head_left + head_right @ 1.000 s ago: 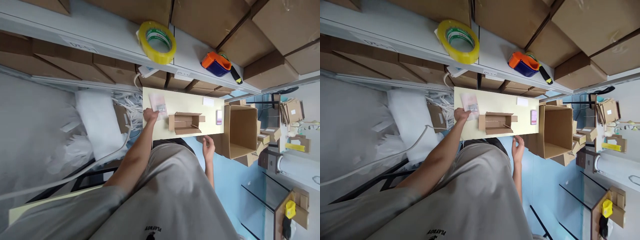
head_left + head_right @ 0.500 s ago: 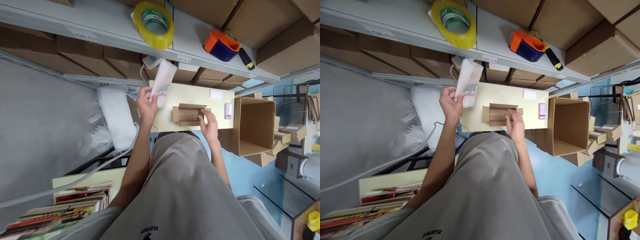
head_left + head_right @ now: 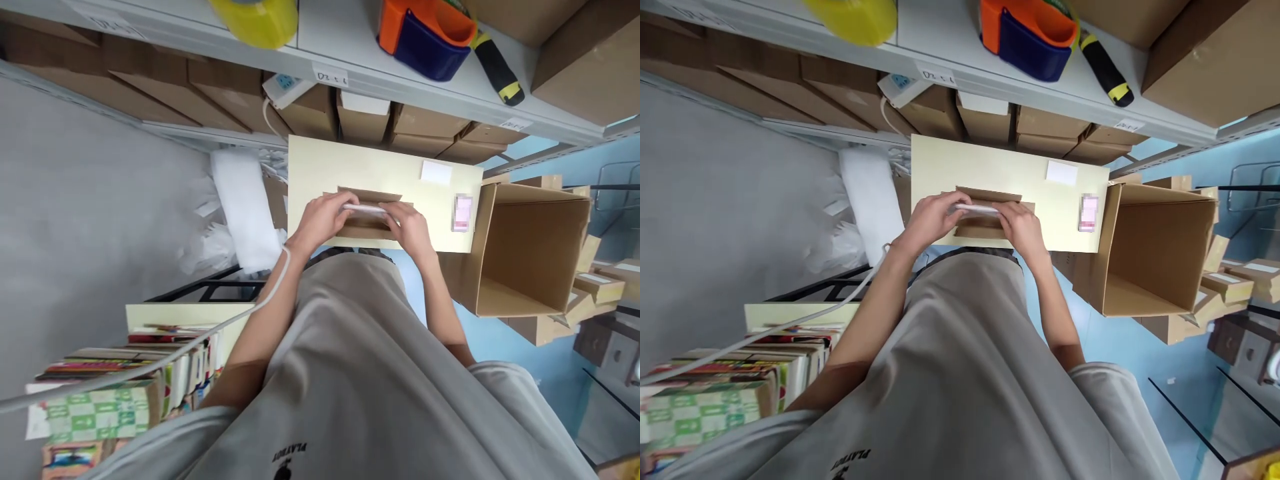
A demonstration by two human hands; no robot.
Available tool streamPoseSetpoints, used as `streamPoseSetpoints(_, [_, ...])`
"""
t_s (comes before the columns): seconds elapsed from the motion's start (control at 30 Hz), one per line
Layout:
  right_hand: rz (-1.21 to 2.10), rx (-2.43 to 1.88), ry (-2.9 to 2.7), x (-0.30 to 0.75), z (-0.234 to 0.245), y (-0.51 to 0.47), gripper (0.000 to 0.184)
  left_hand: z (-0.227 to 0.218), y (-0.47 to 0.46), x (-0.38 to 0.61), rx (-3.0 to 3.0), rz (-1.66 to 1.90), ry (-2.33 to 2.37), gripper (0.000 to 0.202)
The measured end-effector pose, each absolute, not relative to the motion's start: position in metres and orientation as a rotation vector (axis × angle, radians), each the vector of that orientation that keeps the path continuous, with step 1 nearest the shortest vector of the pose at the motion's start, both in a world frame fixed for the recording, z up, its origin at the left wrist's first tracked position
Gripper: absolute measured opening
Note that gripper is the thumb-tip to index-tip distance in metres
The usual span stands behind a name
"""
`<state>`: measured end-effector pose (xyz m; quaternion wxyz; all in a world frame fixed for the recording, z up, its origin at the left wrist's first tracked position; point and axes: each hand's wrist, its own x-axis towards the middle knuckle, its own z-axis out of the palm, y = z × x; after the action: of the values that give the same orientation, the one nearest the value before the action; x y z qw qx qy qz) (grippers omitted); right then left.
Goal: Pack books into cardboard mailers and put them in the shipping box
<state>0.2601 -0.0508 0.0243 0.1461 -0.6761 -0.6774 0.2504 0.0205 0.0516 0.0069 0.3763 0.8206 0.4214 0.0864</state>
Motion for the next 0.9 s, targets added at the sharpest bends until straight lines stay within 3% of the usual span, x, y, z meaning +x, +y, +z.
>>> streamPoseSetpoints(0.4, [1.064, -2.157, -2.009, 0.271, -0.051, -0.022, 0.047, -0.076, 0.05, 0.057, 2.121, 0.043, 1.228, 0.041])
streamPoseSetpoints(0.63, [1.196, -2.341, -2.167, 0.251, -0.087, -0.007, 0.038, -0.12, 0.043, 0.078, 2.004, -0.173, 1.34, 0.043])
streamPoseSetpoints(0.8, [1.161, -2.368, -2.144, 0.238, -0.1, -0.001, 0.034, -0.13, 0.038, 0.084, 1.86, -0.195, 1.392, 0.032])
streamPoseSetpoints(0.9, [1.05, -2.319, -2.135, 0.244, -0.092, -0.012, 0.043, -0.116, 0.034, 0.077, 1.891, -0.116, 1.394, 0.037])
